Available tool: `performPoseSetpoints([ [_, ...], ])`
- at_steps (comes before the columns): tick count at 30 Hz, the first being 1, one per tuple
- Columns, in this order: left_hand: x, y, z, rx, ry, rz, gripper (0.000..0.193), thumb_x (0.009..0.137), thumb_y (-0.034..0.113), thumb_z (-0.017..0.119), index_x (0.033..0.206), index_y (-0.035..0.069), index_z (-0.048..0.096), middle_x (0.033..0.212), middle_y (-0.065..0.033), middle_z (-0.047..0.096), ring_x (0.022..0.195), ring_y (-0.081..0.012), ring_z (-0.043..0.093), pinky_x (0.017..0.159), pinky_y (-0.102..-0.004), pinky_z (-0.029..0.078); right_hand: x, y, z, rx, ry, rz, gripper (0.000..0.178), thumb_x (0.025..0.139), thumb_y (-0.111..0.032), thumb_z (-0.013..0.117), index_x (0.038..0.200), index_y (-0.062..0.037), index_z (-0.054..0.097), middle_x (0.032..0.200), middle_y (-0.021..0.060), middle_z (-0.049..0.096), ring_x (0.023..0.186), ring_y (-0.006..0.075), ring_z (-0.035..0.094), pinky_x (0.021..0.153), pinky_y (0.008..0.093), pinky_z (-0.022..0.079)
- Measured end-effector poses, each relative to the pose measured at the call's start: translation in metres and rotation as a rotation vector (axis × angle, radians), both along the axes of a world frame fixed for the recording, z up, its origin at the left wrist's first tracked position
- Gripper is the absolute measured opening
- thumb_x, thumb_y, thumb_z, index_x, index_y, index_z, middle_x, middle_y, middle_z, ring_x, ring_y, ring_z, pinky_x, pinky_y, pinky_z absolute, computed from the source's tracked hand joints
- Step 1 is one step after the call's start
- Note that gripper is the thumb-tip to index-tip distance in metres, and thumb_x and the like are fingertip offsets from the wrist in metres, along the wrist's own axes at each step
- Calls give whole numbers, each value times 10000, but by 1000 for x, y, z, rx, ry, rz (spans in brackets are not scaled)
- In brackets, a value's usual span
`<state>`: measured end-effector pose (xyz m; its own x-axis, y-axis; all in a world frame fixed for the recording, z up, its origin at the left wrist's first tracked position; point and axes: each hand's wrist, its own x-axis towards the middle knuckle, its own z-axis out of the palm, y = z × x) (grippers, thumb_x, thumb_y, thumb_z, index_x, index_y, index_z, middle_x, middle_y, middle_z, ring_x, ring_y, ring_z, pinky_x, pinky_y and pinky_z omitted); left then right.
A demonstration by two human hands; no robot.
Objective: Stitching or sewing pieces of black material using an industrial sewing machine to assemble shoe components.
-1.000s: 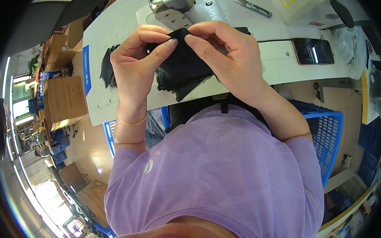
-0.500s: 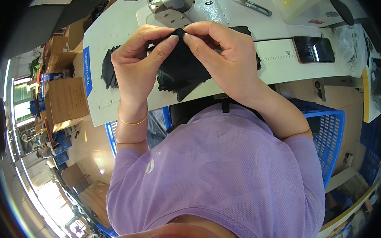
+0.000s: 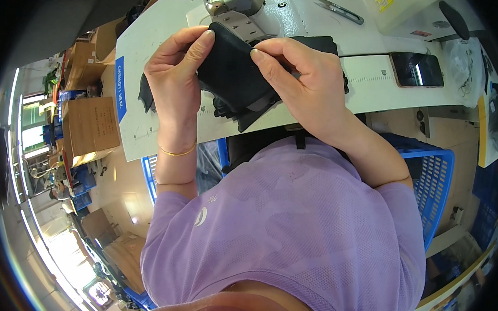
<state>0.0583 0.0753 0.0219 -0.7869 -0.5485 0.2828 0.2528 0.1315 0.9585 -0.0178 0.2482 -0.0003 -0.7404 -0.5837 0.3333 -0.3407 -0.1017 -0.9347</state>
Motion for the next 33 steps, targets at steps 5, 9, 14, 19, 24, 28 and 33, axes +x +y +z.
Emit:
performPoseSetpoints([
  [5, 1, 0, -1, 34, -1, -1, 120, 864, 13, 738, 978, -26, 729, 862, -16, 704, 779, -47, 622, 722, -166, 498, 2, -2, -1, -52, -18, -3, 128, 942, -104, 655, 988, 14, 678, 691, 11, 639, 622, 27, 554, 549, 188, 425],
  [9, 2, -1, -1, 42, 14, -4, 128, 863, 17, 741, 983, -25, 728, 874, -22, 707, 792, -55, 630, 741, -171, 504, 2, -4, -7, -116, -1, 3, 143, 940, -110, 657, 1000, 18, 675, 706, 15, 647, 634, 27, 561, 554, 188, 429],
  [14, 0, -6, -5, 51, 51, -7, 139, 861, 26, 748, 991, -20, 729, 885, -24, 708, 803, -59, 633, 756, -173, 504, 1, 2, -3, -63, -29, 25, 150, 940, -110, 655, 1011, 21, 675, 695, 7, 626, 623, 17, 533, 544, 182, 408],
  [19, -1, -7, -5, 43, 49, 6, 142, 859, 30, 751, 991, -18, 730, 885, -28, 710, 804, -61, 636, 757, -176, 507, 1, 2, 0, -37, -47, 25, 147, 945, -109, 648, 1004, 22, 677, 676, -6, 599, 603, 12, 498, 531, 178, 382],
  [24, -3, -12, 1, 60, 32, -18, 140, 851, 23, 752, 982, -23, 735, 870, -37, 714, 792, -71, 642, 741, -181, 516, 0, 0, -2, -5, -50, 32, 159, 956, -114, 632, 1007, 30, 676, 678, -3, 608, 609, 10, 517, 546, 178, 417],
  [28, -12, -32, 8, 27, -63, -60, 153, 827, 25, 767, 966, -34, 739, 848, -64, 718, 769, -90, 648, 722, -196, 527, -2, -8, 2, -63, -159, 81, 167, 964, -117, 617, 1012, 32, 675, 697, 1, 628, 623, 16, 552, 590, 187, 483],
  [33, -27, -56, 14, 151, -148, -156, 171, 802, 20, 780, 951, -51, 735, 847, -96, 721, 747, -117, 657, 700, -222, 538, -7, -18, 3, -86, -285, 132, 217, 968, -150, 613, 1050, 44, 664, 804, 52, 690, 684, 90, 662, 625, 213, 527],
])
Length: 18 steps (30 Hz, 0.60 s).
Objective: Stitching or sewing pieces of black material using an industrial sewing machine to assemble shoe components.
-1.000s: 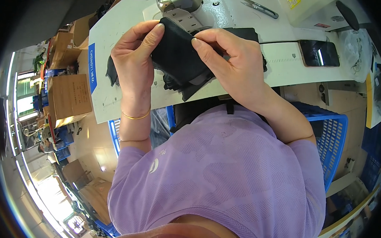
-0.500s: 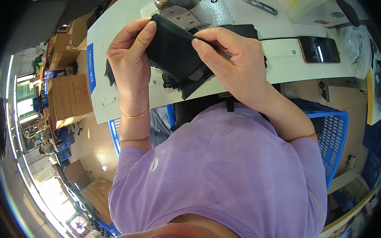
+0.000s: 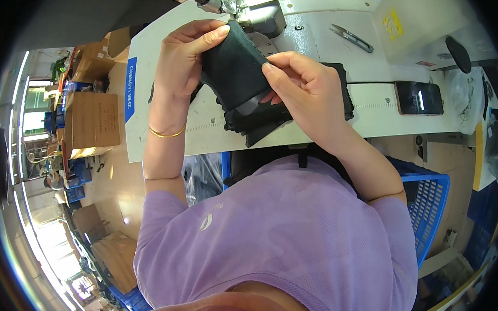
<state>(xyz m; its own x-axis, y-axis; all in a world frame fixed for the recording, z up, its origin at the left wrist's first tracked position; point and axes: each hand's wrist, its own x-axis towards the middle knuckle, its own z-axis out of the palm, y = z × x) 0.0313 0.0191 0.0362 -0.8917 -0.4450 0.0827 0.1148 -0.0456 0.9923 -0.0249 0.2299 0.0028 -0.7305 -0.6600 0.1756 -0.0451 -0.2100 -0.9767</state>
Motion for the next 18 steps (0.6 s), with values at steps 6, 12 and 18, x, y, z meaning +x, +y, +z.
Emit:
performPoseSetpoints([
  [6, -15, -14, 7, 25, -120, -41, 171, 841, 3, 732, 999, -58, 708, 904, -109, 712, 826, -156, 673, 767, -256, 541, -8, -11, 3, -28, -59, 11, 228, 970, -157, 614, 1060, 46, 664, 824, 65, 699, 694, 120, 688, 619, 217, 529],
  [12, -25, -22, 14, 67, -102, -105, 136, 782, -3, 776, 908, -31, 734, 862, -109, 726, 767, -151, 681, 729, -254, 550, -10, -15, 0, -71, -105, 32, 213, 972, -156, 612, 1035, 41, 664, 832, 70, 705, 698, 134, 701, 613, 218, 531],
  [18, -29, -26, 14, 55, -138, -128, 98, 783, -1, 778, 869, -13, 732, 839, -91, 721, 754, -147, 675, 725, -251, 545, -9, -18, -4, -80, -113, 46, 206, 977, -156, 602, 1024, 35, 661, 830, 70, 705, 692, 137, 704, 609, 217, 528],
])
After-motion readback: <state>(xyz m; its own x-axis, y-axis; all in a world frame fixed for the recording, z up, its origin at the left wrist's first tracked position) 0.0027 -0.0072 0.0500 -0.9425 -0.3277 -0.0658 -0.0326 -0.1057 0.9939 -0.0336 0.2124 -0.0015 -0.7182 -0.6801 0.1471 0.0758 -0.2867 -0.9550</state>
